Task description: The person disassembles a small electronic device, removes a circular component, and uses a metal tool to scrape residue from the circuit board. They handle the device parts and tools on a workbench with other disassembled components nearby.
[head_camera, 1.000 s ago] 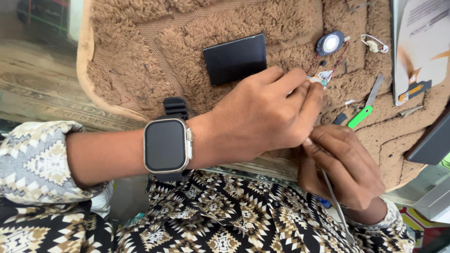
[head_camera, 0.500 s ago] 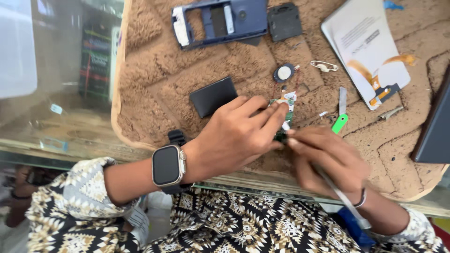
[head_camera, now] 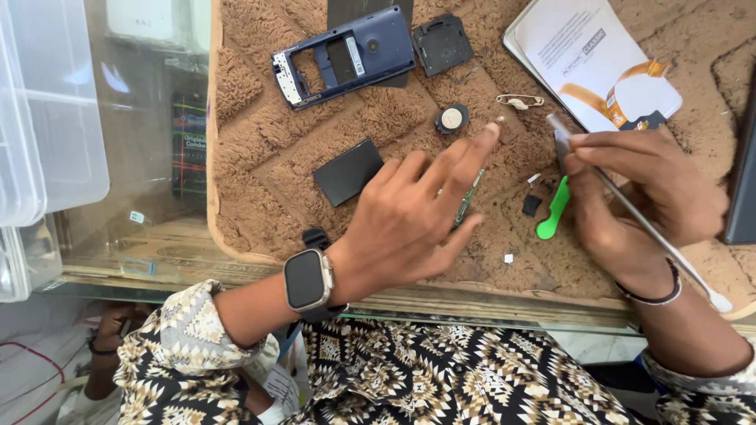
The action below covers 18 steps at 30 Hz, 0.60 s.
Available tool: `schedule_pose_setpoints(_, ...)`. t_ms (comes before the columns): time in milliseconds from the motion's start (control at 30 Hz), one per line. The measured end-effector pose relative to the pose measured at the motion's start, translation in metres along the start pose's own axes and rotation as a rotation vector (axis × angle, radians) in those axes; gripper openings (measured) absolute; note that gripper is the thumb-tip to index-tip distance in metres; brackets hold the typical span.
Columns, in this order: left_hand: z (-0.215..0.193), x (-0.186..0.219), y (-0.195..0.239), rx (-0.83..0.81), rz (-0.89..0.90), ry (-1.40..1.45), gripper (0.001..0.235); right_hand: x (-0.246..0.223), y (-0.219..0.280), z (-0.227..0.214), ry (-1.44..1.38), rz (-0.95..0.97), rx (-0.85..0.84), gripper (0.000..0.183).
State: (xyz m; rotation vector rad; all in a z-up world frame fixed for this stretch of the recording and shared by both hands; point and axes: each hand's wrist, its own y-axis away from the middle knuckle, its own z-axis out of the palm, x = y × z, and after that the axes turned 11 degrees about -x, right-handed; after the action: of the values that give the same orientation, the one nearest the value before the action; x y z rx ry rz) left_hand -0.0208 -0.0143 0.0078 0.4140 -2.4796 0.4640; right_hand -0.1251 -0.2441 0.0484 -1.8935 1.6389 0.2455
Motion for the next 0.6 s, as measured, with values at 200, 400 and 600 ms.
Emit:
schedule_pose_setpoints(200, -0.023, -0.004, 0.005, 0.030, -0.038, 0.252, 0.091, -0.008, -0.006, 0.009, -0.106, 0.016, -0.050, 0.011)
schedule_pose_setpoints(400, -0.038, -0.005, 0.005, 0.016, -0.157, 0.416, 0.091, -0.013, -0.005, 0.008, -0.081, 0.040, -0.079, 0.017)
schedule_pose_setpoints(600, -0.050, -0.004, -0.001, 0.039, -0.193, 0.453, 0.084, -0.009, 0.001, 0.014, -0.143, 0.129, -0.042, 0.018)
